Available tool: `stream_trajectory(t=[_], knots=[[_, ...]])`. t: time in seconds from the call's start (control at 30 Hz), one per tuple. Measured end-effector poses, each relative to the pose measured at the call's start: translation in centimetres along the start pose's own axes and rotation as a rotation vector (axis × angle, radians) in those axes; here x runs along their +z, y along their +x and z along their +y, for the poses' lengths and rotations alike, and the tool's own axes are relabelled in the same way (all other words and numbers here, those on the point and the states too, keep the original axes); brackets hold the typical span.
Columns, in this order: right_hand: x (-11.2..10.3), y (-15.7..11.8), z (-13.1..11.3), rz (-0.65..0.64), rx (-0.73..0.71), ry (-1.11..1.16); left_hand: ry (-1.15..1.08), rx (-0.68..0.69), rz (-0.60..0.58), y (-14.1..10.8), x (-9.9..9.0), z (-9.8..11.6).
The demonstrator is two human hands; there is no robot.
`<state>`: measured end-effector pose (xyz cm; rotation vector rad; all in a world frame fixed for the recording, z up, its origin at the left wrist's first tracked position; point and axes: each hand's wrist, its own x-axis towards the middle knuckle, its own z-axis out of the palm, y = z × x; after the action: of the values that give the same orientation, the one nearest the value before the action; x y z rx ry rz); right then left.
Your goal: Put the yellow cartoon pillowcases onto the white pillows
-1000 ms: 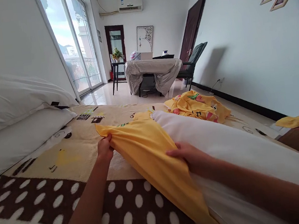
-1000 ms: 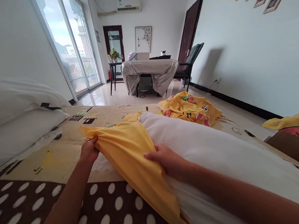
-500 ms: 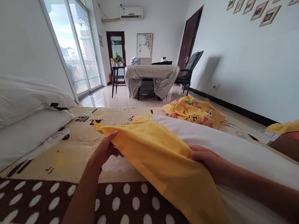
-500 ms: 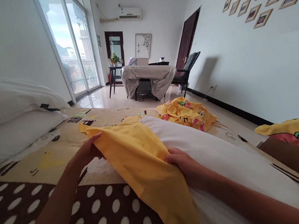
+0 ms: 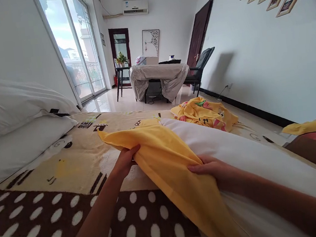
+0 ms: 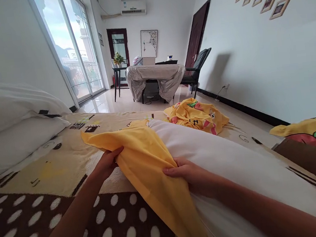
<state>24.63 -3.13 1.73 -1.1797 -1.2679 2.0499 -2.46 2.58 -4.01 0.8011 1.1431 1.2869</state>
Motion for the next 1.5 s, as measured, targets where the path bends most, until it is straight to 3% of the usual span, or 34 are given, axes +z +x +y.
stream_trajectory(t=[0.23, 0.37, 0.5, 0.57, 0.67, 0.73, 0.8, 0.9, 1.0, 1.17, 1.3, 1.5], knots=[[0.6, -0.1, -0.4, 0.227, -0.053, 0.040, -0.296, 0.086, 0.203, -1.2, 2.4, 1.9], [0.3, -0.9, -1.4, 0.231, -0.158, 0.054, -0.436, 0.135, 0.194, -2.3, 3.2, 3.3], [-0.3, -1.4, -2.2, 0.316, -0.234, 0.121, -0.475, 0.150, 0.171, -3.0, 3.6, 3.2], [-0.4, -1.1, -2.3, 0.341, -0.254, 0.168, -0.330, 0.129, 0.046, -3.3, 3.5, 2.8], [-0.2, -0.4, -1.8, 0.327, -0.215, 0.199, 0.131, -0.011, -0.368, -3.7, 3.4, 1.9], [0.0, -0.1, -1.3, 0.287, -0.163, 0.187, 0.398, -0.111, -0.511, -3.8, 3.6, 1.0], [0.4, 0.1, -0.8, 0.252, -0.135, 0.172, 0.499, -0.157, -0.441, -3.8, 4.0, 0.0], [0.7, 0.0, -0.5, 0.248, -0.144, 0.177, 0.504, -0.117, -0.250, -3.6, 4.5, -1.1], [0.9, -0.1, -0.6, 0.256, -0.168, 0.208, 0.469, -0.084, -0.164, -3.4, 4.5, -1.4], [1.0, -0.2, -0.6, 0.232, -0.175, 0.157, 0.074, -0.103, -0.035, -3.1, 5.1, -2.1], [0.8, 0.0, -0.4, 0.212, -0.181, 0.120, -0.272, -0.071, -0.011, -3.6, 6.3, -2.6], [0.7, -1.4, 0.3, 0.206, -0.172, 0.111, -0.375, 0.052, 0.029, -6.2, 7.2, -0.7]])
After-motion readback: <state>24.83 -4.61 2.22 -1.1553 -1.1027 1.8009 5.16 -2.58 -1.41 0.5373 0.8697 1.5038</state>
